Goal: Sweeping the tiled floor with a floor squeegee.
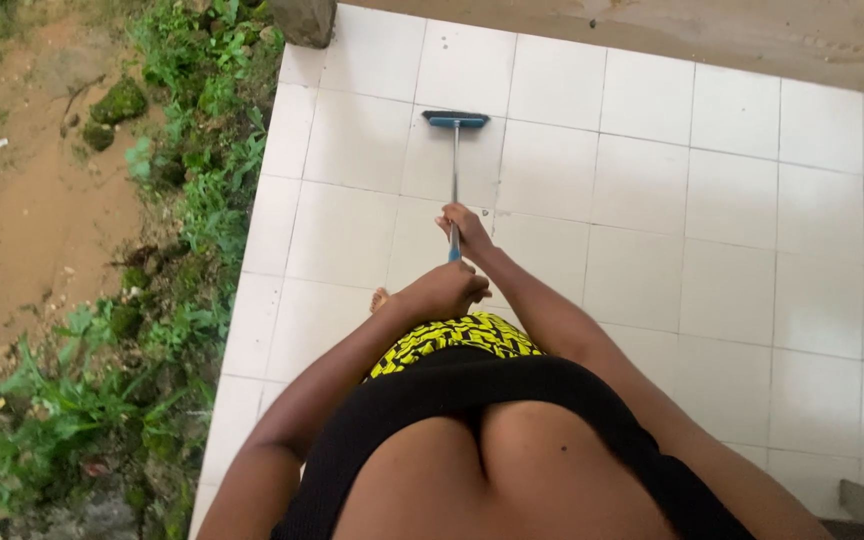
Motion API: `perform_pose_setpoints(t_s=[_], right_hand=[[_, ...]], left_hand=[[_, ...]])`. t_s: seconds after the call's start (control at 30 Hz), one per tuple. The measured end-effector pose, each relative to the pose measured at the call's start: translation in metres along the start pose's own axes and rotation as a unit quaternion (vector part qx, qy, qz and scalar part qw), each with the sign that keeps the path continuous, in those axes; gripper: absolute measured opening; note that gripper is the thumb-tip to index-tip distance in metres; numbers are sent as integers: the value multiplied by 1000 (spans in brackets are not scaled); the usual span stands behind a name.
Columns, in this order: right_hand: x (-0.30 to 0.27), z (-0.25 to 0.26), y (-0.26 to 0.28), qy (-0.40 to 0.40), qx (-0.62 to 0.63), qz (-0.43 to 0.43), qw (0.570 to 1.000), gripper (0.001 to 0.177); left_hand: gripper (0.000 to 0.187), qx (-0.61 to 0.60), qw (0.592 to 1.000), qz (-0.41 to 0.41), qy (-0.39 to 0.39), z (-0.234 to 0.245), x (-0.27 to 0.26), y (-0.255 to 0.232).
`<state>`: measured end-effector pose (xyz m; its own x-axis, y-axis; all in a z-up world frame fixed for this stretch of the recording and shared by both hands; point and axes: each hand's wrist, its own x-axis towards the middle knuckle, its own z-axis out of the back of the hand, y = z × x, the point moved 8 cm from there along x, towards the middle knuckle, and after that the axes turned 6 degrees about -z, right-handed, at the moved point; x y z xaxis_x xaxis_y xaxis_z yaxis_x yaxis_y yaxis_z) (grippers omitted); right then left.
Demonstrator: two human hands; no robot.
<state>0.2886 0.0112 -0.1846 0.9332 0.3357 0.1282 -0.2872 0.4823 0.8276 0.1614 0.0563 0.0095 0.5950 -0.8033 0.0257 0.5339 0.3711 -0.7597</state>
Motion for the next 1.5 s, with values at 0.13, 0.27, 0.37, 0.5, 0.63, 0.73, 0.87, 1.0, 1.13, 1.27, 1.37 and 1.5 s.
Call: perform_pose_setpoints(t_s=[0.13, 0.27, 0.37, 0.5, 0.63, 0.73, 0.87, 1.0, 1.13, 1.27, 1.37, 1.5], right_hand=[[26, 22, 71, -35, -10, 14, 999, 30], [32, 22, 166, -57, 21, 46, 997, 29], [30, 6, 207, -34, 19, 17, 999, 28], [38, -40, 197, 78, 31, 41, 996, 37], [50, -60, 170, 16, 30, -7, 999, 33], [68, -66, 156, 2, -5, 43, 999, 35], [92, -89, 107, 26, 3, 4, 1000, 33], [113, -103, 94, 53, 7, -1, 999, 26], [111, -85, 159, -28, -7, 122, 992, 28], [99, -67, 228, -32, 84, 37, 995, 26], [89, -84, 218, 25, 95, -18, 995, 25], [91, -112, 158, 28, 24, -14, 999, 30]], left_hand=[[8, -14, 999, 10, -40, 70, -17, -29], [9, -36, 989, 28, -141, 164, -63, -87], [9, -36, 988, 40, -148, 188, -89, -99], [17, -71, 989, 75, -107, 163, -96, -45], [21, -97, 985, 86, -113, 164, -102, -17], [13, -113, 981, 102, -123, 161, -99, 11], [12, -111, 986, 72, -97, 129, -97, 69], [12, -86, 991, 56, -85, 126, -99, 88], [13, -48, 990, 58, -120, 177, -120, 32], [11, -53, 984, 29, -166, 222, -137, -21], [13, -78, 984, 16, -158, 208, -131, -9], [15, -118, 986, 22, -113, 186, -110, 8]])
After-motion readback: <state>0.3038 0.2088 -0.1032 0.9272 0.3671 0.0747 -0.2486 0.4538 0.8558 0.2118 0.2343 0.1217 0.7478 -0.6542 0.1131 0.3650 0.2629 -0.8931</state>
